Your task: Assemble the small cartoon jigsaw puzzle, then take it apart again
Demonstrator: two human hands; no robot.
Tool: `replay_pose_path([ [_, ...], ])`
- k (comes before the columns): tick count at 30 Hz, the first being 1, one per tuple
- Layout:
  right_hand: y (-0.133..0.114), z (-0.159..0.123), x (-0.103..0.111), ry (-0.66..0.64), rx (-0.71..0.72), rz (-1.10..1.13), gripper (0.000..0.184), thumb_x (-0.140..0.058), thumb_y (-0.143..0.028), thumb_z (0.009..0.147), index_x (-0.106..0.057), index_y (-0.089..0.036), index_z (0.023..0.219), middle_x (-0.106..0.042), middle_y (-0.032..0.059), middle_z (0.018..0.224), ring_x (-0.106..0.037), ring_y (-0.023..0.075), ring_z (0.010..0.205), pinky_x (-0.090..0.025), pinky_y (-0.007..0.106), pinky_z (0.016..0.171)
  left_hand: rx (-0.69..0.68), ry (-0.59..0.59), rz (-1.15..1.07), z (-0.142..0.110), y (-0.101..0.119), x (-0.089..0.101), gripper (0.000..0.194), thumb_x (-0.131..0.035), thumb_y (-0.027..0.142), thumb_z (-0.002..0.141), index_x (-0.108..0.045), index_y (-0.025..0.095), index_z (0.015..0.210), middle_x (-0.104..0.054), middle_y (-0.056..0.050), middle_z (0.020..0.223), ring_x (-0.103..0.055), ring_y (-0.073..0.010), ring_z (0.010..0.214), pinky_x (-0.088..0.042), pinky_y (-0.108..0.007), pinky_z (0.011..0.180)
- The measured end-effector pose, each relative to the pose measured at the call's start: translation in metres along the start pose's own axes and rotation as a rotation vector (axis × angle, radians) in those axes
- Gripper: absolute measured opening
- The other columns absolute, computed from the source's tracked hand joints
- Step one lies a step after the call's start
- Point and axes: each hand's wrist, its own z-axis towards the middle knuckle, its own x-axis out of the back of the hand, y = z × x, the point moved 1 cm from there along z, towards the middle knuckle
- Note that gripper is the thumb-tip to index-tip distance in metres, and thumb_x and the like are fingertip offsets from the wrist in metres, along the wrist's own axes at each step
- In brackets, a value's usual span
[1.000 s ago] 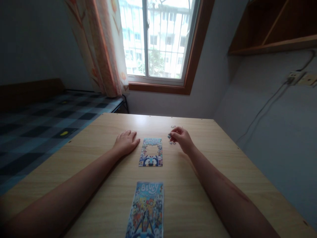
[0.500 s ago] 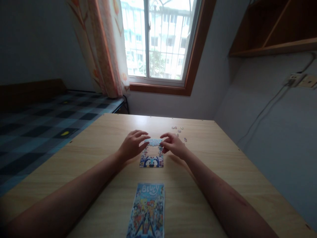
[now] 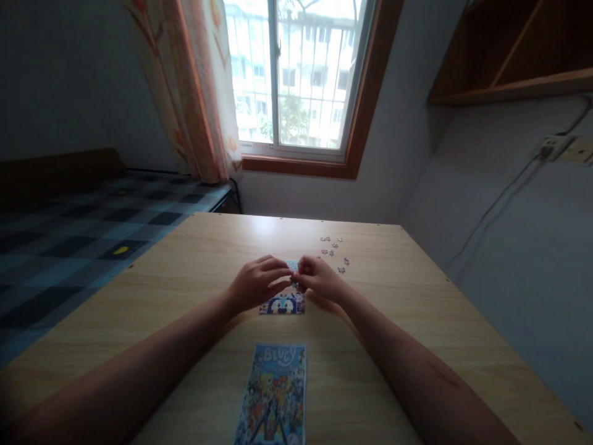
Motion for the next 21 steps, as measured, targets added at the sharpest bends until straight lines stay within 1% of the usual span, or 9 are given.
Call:
replay_pose_path([
  [4, -0.0029, -0.0012, -0.0039, 0.004, -0.032, 0.057, 0.046, -0.084, -0.050, 0.073, -0.048, -0.020, 0.079, -0.060, -0.0059, 0.061, -0.064, 0.0117, 0.056, -0.053, 0.025, 0.054, -0.013, 0.022, 0.007, 0.0010, 0.0028, 0.0017, 0.015, -0.059, 0.028, 0.098, -0.071, 0.021, 0.096, -0.074, -0.003, 0.096, -0.065, -0.0146, 0.083, -0.056, -0.029, 0.075],
  [8, -0.0053, -0.0024, -0.0064, 0.007, -0.078, 0.101, 0.047, -0.085, -0.049, 0.072, -0.049, -0.020, 0.082, -0.062, -0.0047, 0.062, -0.065, 0.0120, 0.057, -0.052, 0.024, 0.055, -0.015, 0.030, 0.005, 0.0011, 0.0036, 0.0025, 0.014, -0.059, 0.027, 0.098, -0.072, 0.021, 0.095, -0.074, -0.003, 0.096, -0.066, -0.0137, 0.081, -0.055, -0.027, 0.073],
  [13, -0.0025, -0.0022, -0.0058, 0.002, -0.084, 0.139, 0.045, -0.085, -0.045, 0.072, -0.050, -0.020, 0.085, -0.063, -0.0050, 0.062, -0.064, 0.0122, 0.057, -0.052, 0.024, 0.054, -0.008, 0.060, -0.014, 0.0008, 0.0039, 0.0028, 0.013, -0.061, 0.026, 0.097, -0.072, 0.022, 0.096, -0.075, -0.001, 0.094, -0.065, -0.0133, 0.079, -0.054, -0.026, 0.071],
  [17, -0.0017, -0.0015, -0.0051, -0.004, -0.085, 0.140, 0.042, -0.084, -0.044, 0.074, -0.050, -0.020, 0.084, -0.066, -0.0031, 0.066, -0.064, 0.0118, 0.058, -0.053, 0.025, 0.056, 0.013, 0.040, -0.001, -0.0001, 0.0026, 0.0027, 0.018, -0.058, 0.027, 0.099, -0.072, 0.021, 0.090, -0.074, -0.001, 0.092, -0.064, -0.0123, 0.077, -0.052, -0.025, 0.067],
  [21, -0.0077, -0.0011, 0.0009, -0.024, -0.097, 0.059, 0.039, -0.082, -0.045, 0.075, -0.055, -0.019, 0.086, -0.070, 0.0007, 0.075, -0.066, 0.0128, 0.063, -0.052, 0.025, 0.055, 0.009, 0.007, 0.036, -0.0015, 0.0005, 0.0032, 0.020, -0.055, 0.026, 0.100, -0.071, 0.021, 0.089, -0.074, -0.001, 0.092, -0.064, -0.0123, 0.077, -0.051, -0.025, 0.067],
])
